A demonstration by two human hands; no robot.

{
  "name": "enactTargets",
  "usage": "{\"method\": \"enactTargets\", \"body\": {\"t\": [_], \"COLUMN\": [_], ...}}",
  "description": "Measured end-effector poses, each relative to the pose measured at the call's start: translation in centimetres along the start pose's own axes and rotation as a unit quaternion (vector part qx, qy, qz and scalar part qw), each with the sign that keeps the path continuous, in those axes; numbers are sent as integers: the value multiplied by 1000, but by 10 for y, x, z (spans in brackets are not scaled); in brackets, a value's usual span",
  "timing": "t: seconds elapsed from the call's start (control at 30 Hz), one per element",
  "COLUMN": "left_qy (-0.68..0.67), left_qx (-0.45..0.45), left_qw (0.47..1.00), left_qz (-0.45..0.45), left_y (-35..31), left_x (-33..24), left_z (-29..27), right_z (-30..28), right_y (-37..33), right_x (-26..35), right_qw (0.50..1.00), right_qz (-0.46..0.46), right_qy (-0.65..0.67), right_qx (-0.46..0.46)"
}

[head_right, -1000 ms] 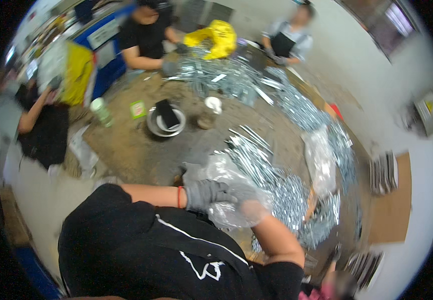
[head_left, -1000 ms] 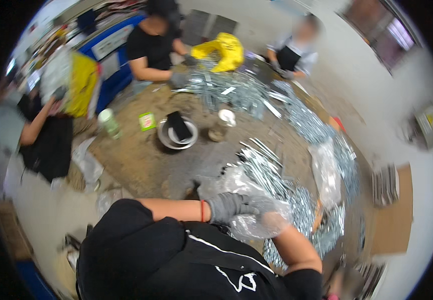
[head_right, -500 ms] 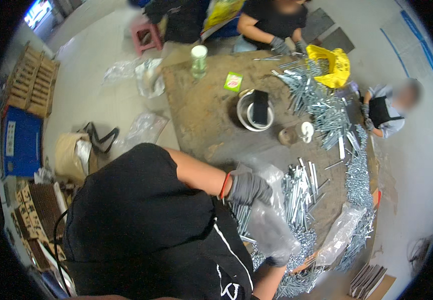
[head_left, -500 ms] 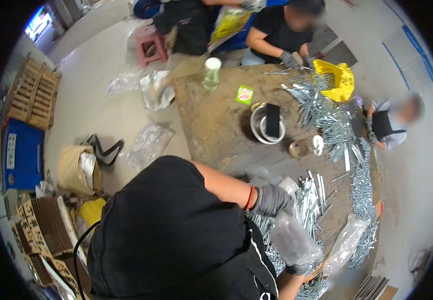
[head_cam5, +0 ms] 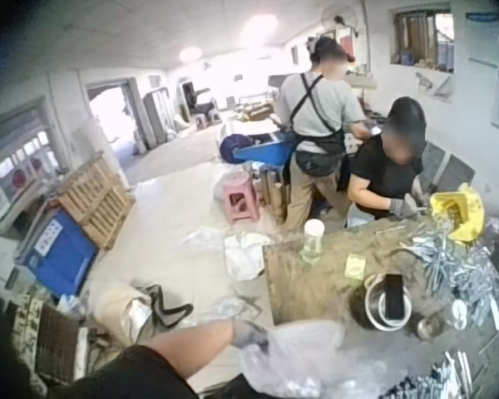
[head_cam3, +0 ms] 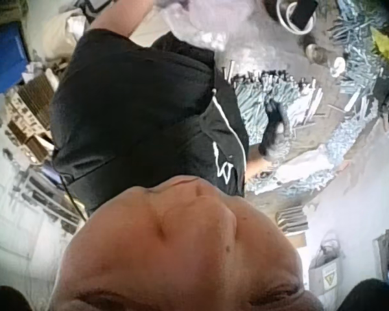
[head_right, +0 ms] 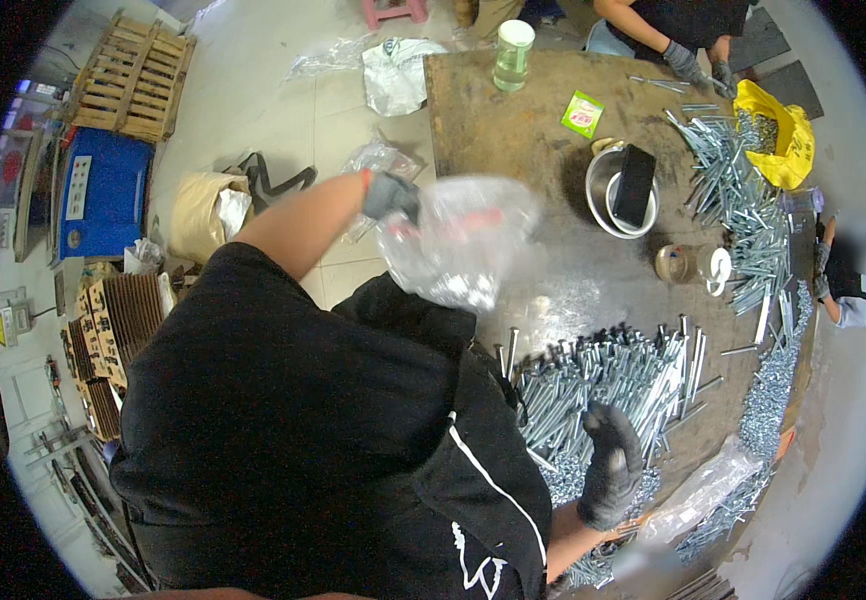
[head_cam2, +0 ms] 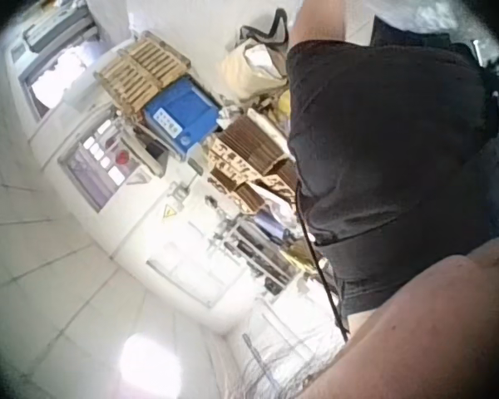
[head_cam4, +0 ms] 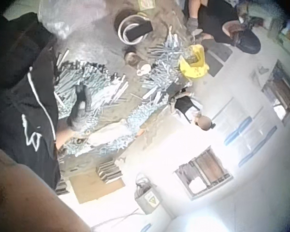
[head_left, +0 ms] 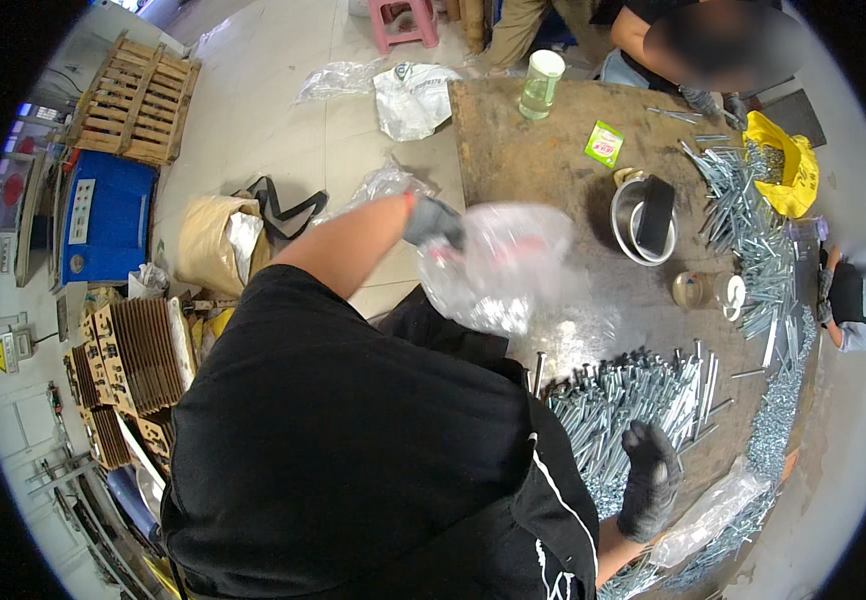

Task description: The person repeatedly picks up bolts and nuts from a table and screws them together by hand. They place the assembled fasteners into a pile on the table. At one point, they open a plastic bag and pour additional bolts onto the table before resuming assembly.

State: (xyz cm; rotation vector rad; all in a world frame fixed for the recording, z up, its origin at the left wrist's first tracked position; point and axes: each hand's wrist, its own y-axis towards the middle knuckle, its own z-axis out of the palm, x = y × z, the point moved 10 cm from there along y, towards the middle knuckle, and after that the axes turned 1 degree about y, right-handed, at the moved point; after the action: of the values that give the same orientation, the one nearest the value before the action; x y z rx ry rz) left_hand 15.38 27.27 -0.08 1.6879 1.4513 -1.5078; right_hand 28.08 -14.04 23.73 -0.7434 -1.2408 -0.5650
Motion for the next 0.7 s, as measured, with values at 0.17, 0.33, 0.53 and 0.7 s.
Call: {"method": "enactTargets", "body": {"t": [0.17, 0.33, 0.53, 0.7], "left_qy": [-192, -35, -42, -35], "left_qx": [-190, -445, -679, -548], "left_qw": [867, 660, 357, 491], "left_qz": [-418, -604, -640, -677], "left_y": [-202, -333, -376, -293], "left_x": [173, 201, 100, 210], "left_z": [-56, -137, -162, -150], "right_z": [10, 1, -9, -29], "right_y": [21, 23, 16, -11], "right_x": [-19, -36, -53, -86], "right_qw": [999, 993, 983, 965], "right_qz": [49, 92, 130, 184], "right_qy": [-2, -32, -80, -113], "right_qx": [-3, -65, -98, -148]}}
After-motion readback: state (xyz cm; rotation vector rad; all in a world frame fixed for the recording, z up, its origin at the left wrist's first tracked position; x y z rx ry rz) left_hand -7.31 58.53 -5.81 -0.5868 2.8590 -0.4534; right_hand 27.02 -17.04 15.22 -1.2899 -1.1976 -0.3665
